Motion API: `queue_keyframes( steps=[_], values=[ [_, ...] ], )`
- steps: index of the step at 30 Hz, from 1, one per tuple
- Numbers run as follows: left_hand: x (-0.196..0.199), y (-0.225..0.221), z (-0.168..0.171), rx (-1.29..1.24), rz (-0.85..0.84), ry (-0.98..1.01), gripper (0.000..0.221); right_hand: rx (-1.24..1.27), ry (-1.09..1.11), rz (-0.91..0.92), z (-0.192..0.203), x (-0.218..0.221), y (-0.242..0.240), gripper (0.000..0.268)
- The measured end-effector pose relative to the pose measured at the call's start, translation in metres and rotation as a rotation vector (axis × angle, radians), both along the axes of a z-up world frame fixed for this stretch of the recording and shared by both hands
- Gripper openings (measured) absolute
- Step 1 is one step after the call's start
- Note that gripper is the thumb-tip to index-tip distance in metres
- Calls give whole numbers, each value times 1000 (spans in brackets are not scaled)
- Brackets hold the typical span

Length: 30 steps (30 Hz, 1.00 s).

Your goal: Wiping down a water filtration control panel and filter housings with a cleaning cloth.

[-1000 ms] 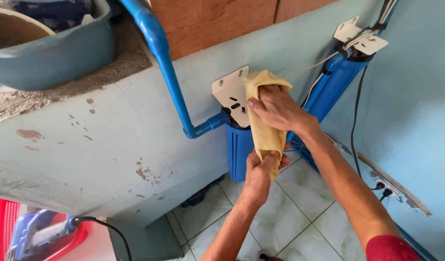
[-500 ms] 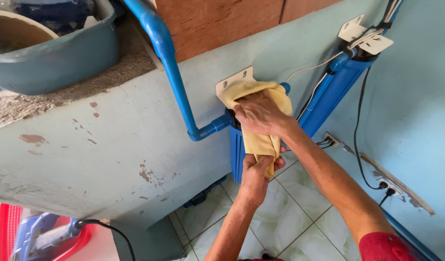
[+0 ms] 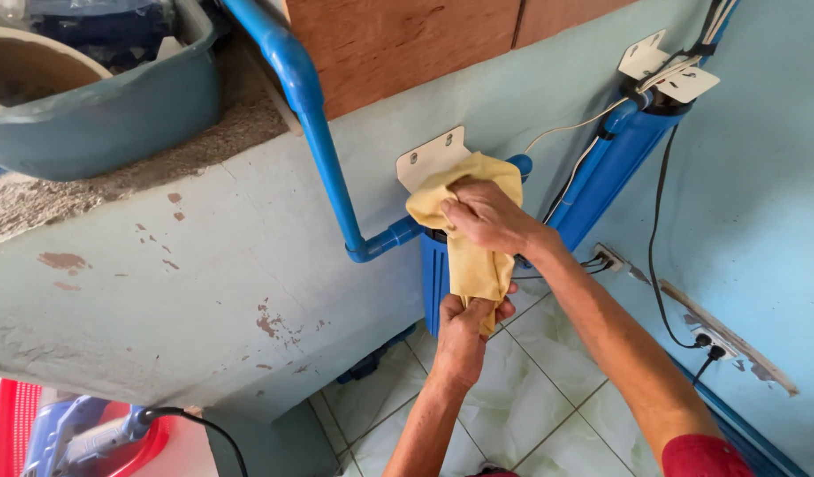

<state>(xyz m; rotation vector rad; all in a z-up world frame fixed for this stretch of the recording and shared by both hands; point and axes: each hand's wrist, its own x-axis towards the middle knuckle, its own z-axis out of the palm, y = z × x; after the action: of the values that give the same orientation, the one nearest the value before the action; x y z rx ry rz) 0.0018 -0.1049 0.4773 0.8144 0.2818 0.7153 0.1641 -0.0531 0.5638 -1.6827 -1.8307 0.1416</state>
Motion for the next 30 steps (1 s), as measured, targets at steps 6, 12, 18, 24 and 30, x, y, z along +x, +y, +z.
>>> queue_keyframes(
  steps=[6, 12, 18, 24, 30],
  values=[
    [-5, 8, 1, -13, 26, -33, 30, 286, -287, -29, -3, -12, 33, 24],
    [-3, 10, -14, -39, 64, -17, 32, 200, -429, -75, 1, -21, 26, 24],
    [3, 7, -13, -55, 49, -44, 34, 172, -274, 5, -15, -12, 30, 18],
    [-5, 11, -19, -32, 93, -59, 30, 369, -302, -146, -35, -17, 44, 16],
    [-3, 7, -19, -55, 93, -50, 27, 246, -489, -118, -16, -26, 34, 12]
  ],
)
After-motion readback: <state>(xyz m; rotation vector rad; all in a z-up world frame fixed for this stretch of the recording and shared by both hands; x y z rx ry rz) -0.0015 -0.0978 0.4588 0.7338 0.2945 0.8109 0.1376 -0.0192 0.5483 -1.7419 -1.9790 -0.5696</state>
